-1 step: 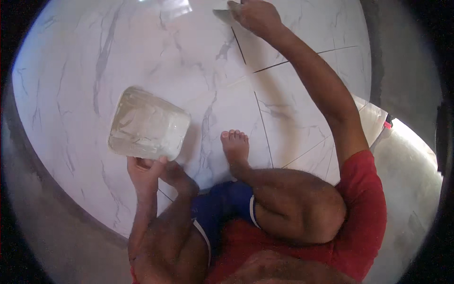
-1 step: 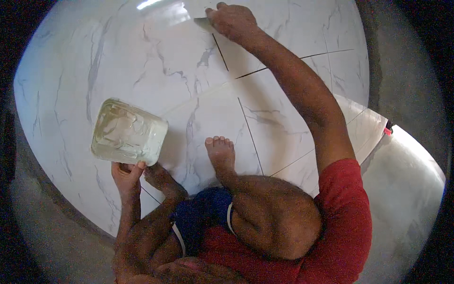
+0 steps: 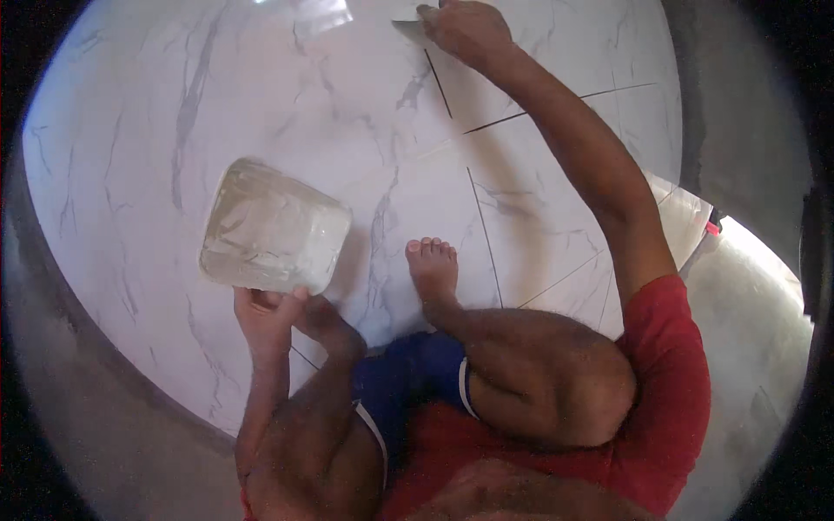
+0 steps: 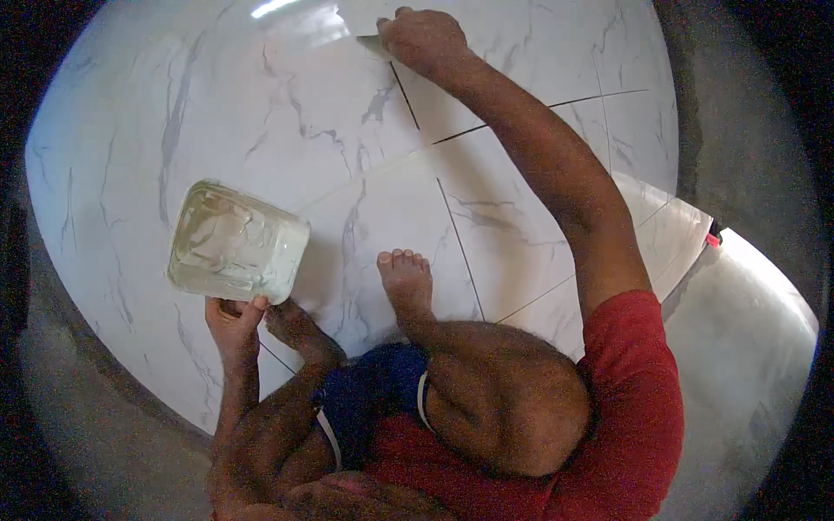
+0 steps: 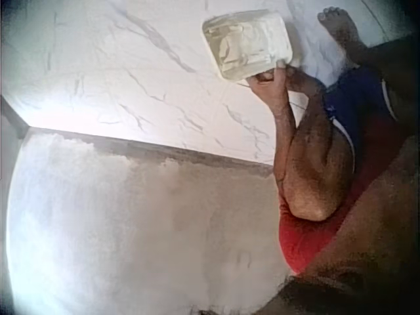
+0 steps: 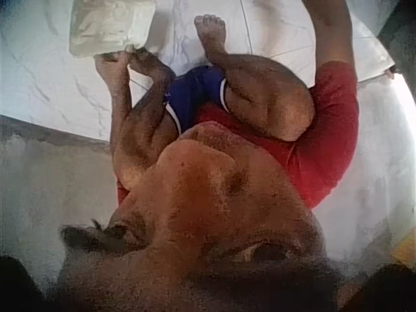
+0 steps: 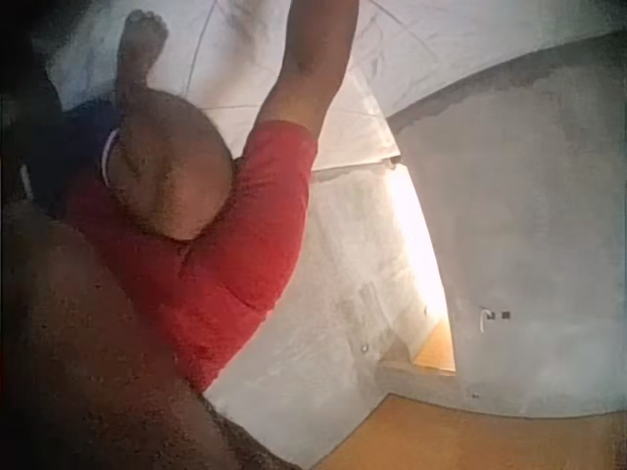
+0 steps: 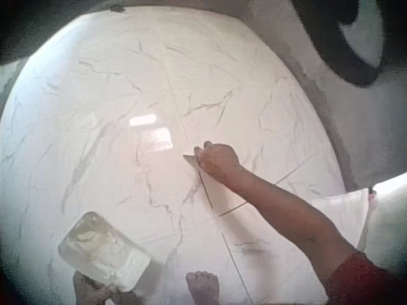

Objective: The person applies a white paste between floor tiles using a small putty knife while holding a container of the paste.

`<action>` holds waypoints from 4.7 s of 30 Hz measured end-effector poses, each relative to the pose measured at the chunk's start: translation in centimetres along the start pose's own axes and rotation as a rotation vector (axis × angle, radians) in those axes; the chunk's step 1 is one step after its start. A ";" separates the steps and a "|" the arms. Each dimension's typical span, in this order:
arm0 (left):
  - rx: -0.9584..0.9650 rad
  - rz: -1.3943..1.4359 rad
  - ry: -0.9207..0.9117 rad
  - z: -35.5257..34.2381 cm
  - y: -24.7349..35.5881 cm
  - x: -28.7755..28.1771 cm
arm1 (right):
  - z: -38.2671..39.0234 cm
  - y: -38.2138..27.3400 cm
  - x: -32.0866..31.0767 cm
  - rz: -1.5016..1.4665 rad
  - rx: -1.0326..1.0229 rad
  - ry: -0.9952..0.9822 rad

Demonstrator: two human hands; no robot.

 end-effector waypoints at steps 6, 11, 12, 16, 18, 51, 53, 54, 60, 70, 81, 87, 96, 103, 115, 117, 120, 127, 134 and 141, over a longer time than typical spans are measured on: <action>-0.018 0.026 0.002 0.2 -0.2 -0.3 | 4.5 0.0 1.7 0.070 0.088 -0.211; -0.008 0.038 -0.021 -0.1 -0.8 -0.3 | 10.4 1.1 2.3 0.056 0.086 -0.395; -0.018 0.043 -0.034 0.0 -0.6 -0.3 | 10.5 1.1 2.6 0.053 0.086 -0.397; -0.011 0.009 -0.045 -0.2 -0.5 0.0 | 9.4 0.8 1.8 -0.050 0.047 -0.131; 0.034 0.080 0.009 -0.1 0.2 0.3 | 8.6 0.9 2.5 -0.118 0.020 -0.015; 0.017 0.057 -0.072 -0.2 -0.5 -0.4 | 12.6 -0.5 2.3 -0.099 0.047 -0.087; 0.001 0.042 -0.089 -0.3 -0.9 -0.5 | 12.3 -0.3 3.3 -0.083 -0.029 -0.013; -0.019 0.024 -0.098 -0.4 -1.1 -0.5 | 13.0 0.6 4.5 -0.077 -0.026 -0.015; 0.004 0.018 -0.082 0.1 -1.0 -1.1 | 16.2 4.1 6.0 -0.084 0.025 -0.210; -0.048 0.007 -0.113 0.3 -0.4 -1.2 | 9.2 -2.1 2.8 0.034 0.102 -0.176; -0.032 0.070 -0.080 -0.2 -0.8 -0.7 | 4.5 0.9 -0.5 -0.115 0.178 -0.022; -0.095 0.092 -0.090 -0.6 -1.7 -0.7 | -9.8 1.4 -1.8 -0.046 0.097 0.140; -0.174 0.047 -0.025 -0.4 -4.0 -1.4 | -12.0 -0.4 0.8 -0.017 0.144 -0.069; -0.041 0.064 -0.015 -0.4 -3.3 -1.5 | 2.6 -4.3 2.0 0.043 0.024 -0.221; -0.015 0.087 -0.050 -0.8 -1.5 -0.3 | -4.5 3.5 -5.1 -0.033 0.129 0.090; -0.002 0.118 -0.042 -1.0 -2.6 -0.2 | -8.1 5.0 -3.7 -0.015 0.126 0.123; -0.090 0.082 0.023 -0.1 -3.2 -1.1 | -11.8 5.4 -1.6 -0.036 0.115 0.109; -0.089 0.056 -0.021 -0.7 -3.8 -1.1 | -6.8 5.6 1.5 0.023 0.137 -0.112; 0.011 0.082 -0.074 -0.3 -0.9 -0.5 | 8.7 -0.3 1.6 0.042 0.208 -0.280; -0.013 0.087 -0.102 -0.4 -1.2 -0.2 | 13.6 0.3 1.1 -0.065 0.269 -0.310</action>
Point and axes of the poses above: each hand's wrist, its own z-axis away from the middle knuckle, its own x-axis out of the palm, y = z × x, the point moved 7 cm from there along -z, towards the middle knuckle, and after that the axes turned 8 degrees about -z, right-handed, at the moved point
